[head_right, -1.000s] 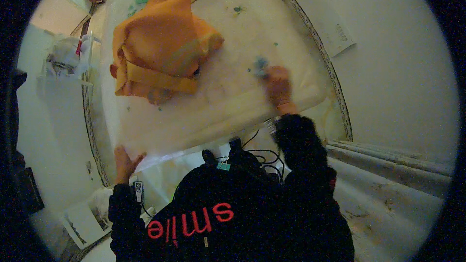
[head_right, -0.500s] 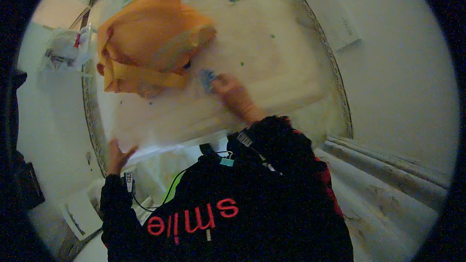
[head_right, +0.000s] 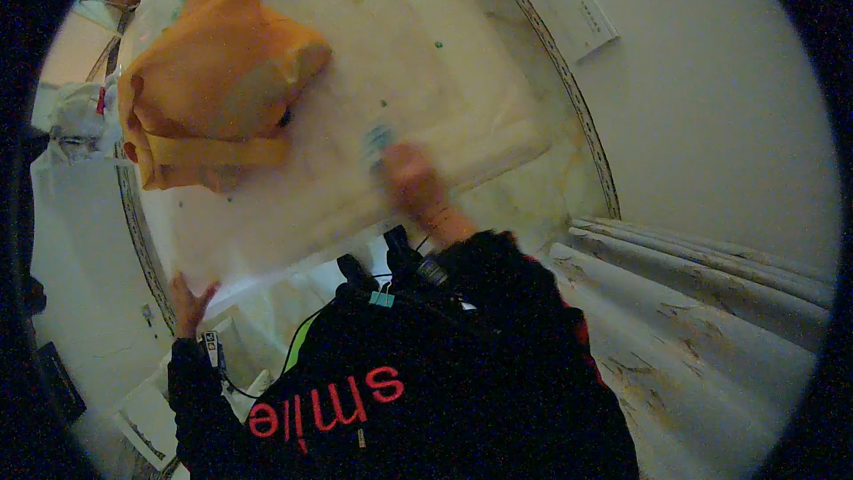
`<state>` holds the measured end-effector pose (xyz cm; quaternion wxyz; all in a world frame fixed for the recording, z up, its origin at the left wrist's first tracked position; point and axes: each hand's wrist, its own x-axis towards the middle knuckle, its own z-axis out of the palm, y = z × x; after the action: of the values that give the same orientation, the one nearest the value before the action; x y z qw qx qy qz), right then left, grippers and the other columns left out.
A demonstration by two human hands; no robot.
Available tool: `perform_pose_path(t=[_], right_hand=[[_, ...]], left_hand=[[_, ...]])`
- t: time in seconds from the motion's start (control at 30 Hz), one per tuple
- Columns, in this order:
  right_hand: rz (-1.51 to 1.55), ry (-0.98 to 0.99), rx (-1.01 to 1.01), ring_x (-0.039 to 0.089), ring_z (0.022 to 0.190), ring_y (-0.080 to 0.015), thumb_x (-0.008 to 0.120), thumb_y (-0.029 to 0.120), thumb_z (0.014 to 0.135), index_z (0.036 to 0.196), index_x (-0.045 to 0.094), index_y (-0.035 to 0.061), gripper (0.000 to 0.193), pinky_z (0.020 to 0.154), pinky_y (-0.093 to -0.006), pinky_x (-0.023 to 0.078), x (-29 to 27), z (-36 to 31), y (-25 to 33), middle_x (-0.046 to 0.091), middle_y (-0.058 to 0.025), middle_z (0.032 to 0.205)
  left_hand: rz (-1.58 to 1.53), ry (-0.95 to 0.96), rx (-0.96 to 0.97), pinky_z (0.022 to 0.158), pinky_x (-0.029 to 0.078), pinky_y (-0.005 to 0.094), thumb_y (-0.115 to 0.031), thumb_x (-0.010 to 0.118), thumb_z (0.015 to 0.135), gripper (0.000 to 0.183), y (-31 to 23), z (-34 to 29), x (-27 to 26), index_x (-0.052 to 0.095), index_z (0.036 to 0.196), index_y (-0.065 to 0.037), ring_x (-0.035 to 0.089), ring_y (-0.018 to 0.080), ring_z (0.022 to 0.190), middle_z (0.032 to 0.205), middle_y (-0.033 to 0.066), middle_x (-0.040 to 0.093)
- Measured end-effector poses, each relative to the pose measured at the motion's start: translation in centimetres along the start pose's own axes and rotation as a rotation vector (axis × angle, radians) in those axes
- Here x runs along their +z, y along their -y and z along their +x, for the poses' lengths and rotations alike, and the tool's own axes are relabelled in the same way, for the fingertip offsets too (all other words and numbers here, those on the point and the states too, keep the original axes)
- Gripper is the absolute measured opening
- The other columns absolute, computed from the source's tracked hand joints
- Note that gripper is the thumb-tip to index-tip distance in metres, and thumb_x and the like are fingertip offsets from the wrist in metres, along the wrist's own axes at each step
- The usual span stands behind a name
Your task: The person wipes a dining table, a wall-mounted water dispenser, and a green plastic stool with a blue patterned cloth. They move a blue tumbler and a yellow bag on the table while cleaning, then wipe the wall and stool before placing the stool back.
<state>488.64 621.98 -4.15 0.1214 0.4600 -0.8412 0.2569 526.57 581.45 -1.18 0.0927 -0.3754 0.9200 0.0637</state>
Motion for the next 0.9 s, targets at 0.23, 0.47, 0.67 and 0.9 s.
perform_pose_path(t=[0.23,0.47,0.67,0.9], right_hand=[[-0.126,0.015,-0.131,0.058,0.085,-0.0335,0.056,0.008,0.076,0.094,0.058,0.0063,0.018,0.077,-0.0416,0.048,-1.5,0.5,-1.2,0.058,-0.0143,0.086],[-0.472,-0.238,0.473,0.056,0.087,-0.0363,0.056,0.010,0.077,0.093,0.058,0.0023,0.018,0.075,-0.0471,0.046,-4.7,-0.3,-14.5,0.059,-0.0171,0.089],[-0.226,-0.088,0.211,0.053,0.081,-0.0368,0.054,0.012,0.077,0.091,0.057,0.0013,0.017,0.076,-0.0476,0.042,6.2,7.1,1.8,0.057,-0.0181,0.086],[0.361,0.376,-0.404,0.055,0.092,-0.0351,0.057,0.009,0.076,0.091,0.058,0.0038,0.016,0.081,-0.0453,0.048,16.0,8.1,24.8,0.057,-0.0179,0.100]], left_hand=[[-0.052,-0.002,0.025,0.107,0.028,0.0479,-0.056,0.077,0.065,0.107,-1.3,-0.2,-1.3,0.031,0.133,0.013,0.035,0.0444,0.126,0.135,0.0319,0.037],[0.043,-0.154,0.038,0.104,0.031,0.0487,-0.061,0.075,0.063,0.103,-2.1,0.1,-0.8,0.037,0.130,0.008,0.035,0.0432,0.126,0.131,0.0280,0.041],[-0.017,-0.144,0.021,0.100,0.034,0.0501,-0.061,0.076,0.061,0.101,-4.2,0.5,-1.7,0.038,0.130,0.004,0.037,0.0428,0.123,0.128,0.0239,0.043],[-0.127,-0.280,0.165,0.098,0.035,0.0503,-0.057,0.078,0.058,0.098,-4.9,0.8,-0.7,0.042,0.130,-0.001,0.036,0.0408,0.125,0.131,0.0228,0.041]])
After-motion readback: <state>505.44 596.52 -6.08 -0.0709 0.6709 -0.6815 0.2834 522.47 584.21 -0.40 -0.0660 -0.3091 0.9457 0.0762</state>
